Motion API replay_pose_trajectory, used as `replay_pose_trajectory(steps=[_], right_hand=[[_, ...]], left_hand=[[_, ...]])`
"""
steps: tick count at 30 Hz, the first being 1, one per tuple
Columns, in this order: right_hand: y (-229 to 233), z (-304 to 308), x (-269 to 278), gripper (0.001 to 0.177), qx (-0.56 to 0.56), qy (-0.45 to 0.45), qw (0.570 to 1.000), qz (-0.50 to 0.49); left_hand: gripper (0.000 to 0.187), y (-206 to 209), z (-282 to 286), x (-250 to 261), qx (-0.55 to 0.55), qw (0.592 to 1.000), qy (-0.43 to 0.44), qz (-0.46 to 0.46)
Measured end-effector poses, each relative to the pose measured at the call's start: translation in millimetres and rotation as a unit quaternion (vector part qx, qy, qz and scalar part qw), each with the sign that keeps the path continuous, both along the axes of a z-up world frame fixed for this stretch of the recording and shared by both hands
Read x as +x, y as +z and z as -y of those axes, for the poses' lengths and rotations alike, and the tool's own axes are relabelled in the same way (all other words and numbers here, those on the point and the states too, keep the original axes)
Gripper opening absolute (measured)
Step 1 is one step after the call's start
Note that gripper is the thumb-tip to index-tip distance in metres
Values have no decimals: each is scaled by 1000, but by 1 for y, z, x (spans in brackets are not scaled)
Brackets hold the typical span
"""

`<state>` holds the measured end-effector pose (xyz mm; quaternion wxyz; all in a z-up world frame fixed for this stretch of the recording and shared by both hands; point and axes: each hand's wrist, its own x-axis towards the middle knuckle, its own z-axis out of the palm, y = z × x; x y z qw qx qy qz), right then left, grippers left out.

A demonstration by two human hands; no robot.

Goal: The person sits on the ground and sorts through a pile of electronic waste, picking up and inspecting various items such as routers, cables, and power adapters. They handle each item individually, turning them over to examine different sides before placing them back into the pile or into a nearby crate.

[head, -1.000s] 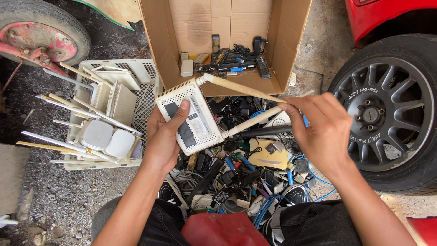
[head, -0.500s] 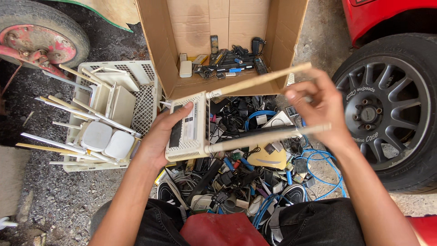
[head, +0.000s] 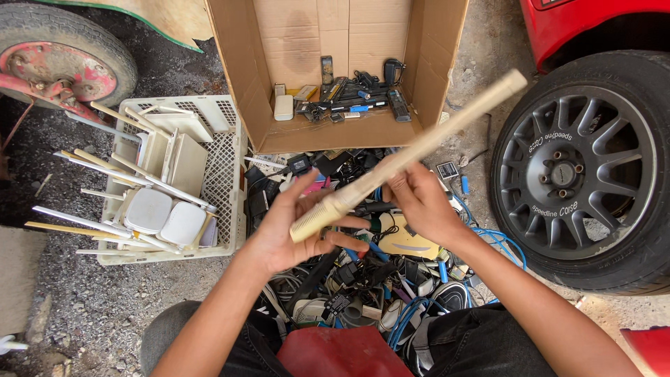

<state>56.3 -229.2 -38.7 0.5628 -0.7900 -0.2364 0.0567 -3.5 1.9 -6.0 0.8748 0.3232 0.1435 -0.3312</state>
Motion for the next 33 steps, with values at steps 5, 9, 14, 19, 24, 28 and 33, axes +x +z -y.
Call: replay_pose_trajectory(steps=[5, 9, 14, 19, 24, 28, 33], right_hand=[[-2, 8, 3, 27, -87, -85, 991, 58], [-8, 9, 5, 30, -76, -95, 992, 23], [1, 9, 2, 24, -52, -88, 995, 22], [8, 2, -1, 24, -68, -79, 994, 28], [0, 3, 3, 23, -88, -77, 992, 49], [7, -7, 0, 22, -139, -74, 984, 89], [11, -27, -1, 22, -143, -71, 982, 103]], left_hand=[[93, 28, -18, 8, 158, 984, 31, 78], [76, 11, -21, 7, 240, 957, 4, 164], [45, -50, -29, 15, 323, 900, 16, 293], [35, -64, -38, 19, 380, 864, 15, 329], [38, -66, -34, 19, 422, 844, 47, 329], [40, -41, -33, 14, 506, 773, 85, 373], [29, -31, -58, 12, 507, 773, 94, 369]])
